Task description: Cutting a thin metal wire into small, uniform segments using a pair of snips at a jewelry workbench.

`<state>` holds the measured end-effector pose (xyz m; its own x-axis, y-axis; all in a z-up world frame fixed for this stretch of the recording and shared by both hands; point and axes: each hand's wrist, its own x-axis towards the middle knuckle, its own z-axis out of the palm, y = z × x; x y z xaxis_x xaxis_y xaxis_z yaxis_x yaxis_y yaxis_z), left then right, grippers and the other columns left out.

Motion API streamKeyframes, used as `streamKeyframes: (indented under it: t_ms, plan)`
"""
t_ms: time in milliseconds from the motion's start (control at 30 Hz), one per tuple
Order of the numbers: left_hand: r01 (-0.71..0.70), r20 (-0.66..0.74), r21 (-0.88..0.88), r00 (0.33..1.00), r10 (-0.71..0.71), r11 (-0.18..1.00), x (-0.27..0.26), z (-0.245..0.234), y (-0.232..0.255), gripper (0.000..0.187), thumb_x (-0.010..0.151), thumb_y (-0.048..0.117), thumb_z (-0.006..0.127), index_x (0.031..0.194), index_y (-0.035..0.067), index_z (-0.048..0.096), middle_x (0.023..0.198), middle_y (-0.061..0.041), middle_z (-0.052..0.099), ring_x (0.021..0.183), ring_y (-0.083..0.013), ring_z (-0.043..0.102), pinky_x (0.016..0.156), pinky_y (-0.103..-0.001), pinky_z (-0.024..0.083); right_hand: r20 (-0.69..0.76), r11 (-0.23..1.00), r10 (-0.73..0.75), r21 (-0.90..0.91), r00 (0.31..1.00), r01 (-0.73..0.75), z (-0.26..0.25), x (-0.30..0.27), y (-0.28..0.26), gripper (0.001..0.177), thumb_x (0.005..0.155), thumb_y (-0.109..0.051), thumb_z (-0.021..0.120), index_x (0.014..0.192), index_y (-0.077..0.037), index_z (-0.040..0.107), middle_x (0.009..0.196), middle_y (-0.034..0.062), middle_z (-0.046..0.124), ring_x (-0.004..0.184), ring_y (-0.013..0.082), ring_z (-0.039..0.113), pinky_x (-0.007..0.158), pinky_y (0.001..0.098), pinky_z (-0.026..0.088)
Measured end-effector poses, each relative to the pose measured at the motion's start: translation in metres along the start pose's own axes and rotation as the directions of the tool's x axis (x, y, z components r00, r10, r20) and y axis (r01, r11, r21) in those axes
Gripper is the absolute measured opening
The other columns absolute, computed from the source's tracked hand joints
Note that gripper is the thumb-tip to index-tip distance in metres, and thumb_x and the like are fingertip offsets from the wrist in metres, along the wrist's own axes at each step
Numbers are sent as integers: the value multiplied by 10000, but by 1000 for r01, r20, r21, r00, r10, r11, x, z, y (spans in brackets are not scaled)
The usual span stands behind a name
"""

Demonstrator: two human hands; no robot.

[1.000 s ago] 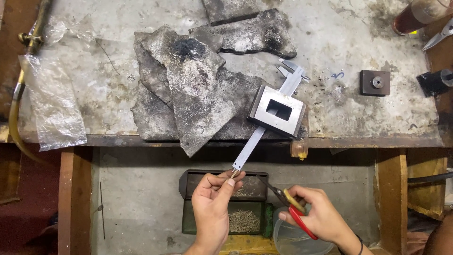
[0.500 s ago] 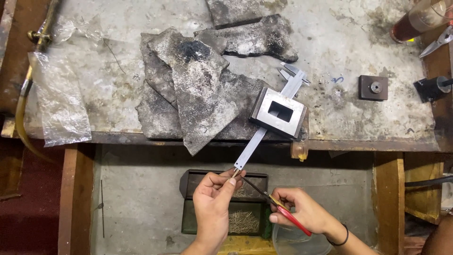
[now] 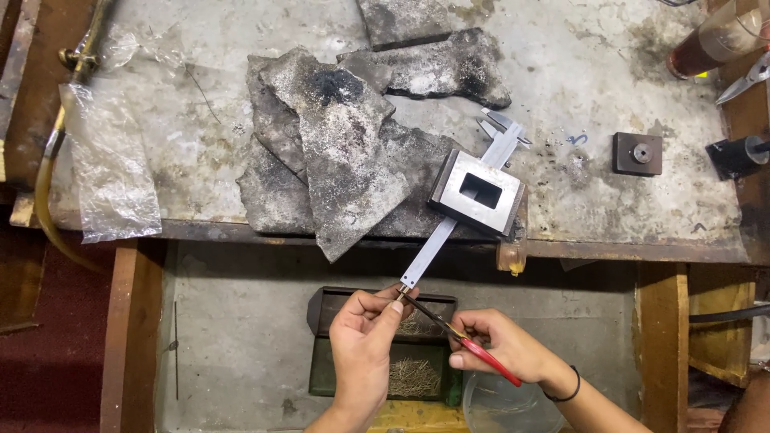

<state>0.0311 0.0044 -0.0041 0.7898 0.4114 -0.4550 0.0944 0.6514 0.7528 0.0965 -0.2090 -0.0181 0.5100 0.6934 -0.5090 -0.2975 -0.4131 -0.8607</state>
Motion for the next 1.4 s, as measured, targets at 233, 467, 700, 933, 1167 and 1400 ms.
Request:
streamKeyframes:
  t_ms: [233,467,700,933,1167,1400]
  plan:
    - [-21,6,20,1000,21,1000,0,0,2,79,862,-42,708,826,-2,649,1046,-288,819,997,-313,822,912,-341,639,5,1000,-16,-8,1000,16,0,2,-9,386,866,-320,857,772,-122,540,727,-28,591,652,83,462,598,251,394]
    - [-11,-5,51,1000,11,999,0,1,4,86,861,-37,705,815,6,647,1040,-279,829,998,-299,826,914,-331,633,1,999,-13,-32,1000,13,0,2,-16,400,863,-364,846,768,-132,535,731,-31,545,659,96,431,605,260,373]
    - [-16,2,51,1000,15,999,0,1,3,90,860,-50,697,807,1,645,1050,-279,825,994,-311,832,889,-320,638,-30,994,-1,-112,1000,-2,3,1,-9,493,890,-388,847,705,-150,457,661,-53,397,600,91,325,560,259,269]
    - [-25,17,28,1000,25,999,-11,-2,-2,101,868,-53,676,809,13,628,1065,-303,814,968,-333,831,919,-370,644,-73,982,79,-165,994,-90,12,-4,-2,413,902,-258,830,687,-150,494,639,-58,429,598,95,370,562,274,317]
    - [-82,74,-31,994,84,996,-24,-11,-11,153,877,-39,656,777,37,569,1045,-314,789,994,-378,809,946,-475,648,-90,976,34,-209,995,-52,24,-14,0,427,869,-169,816,646,-136,454,595,-54,414,566,94,349,527,293,307]
    - [-163,36,-18,986,164,986,-38,-15,-17,197,869,-75,626,752,54,536,980,-293,792,928,-387,817,902,-472,643,-136,970,-57,-243,989,23,37,-24,-3,389,816,-71,780,585,-116,470,558,-51,426,556,73,363,499,287,322]
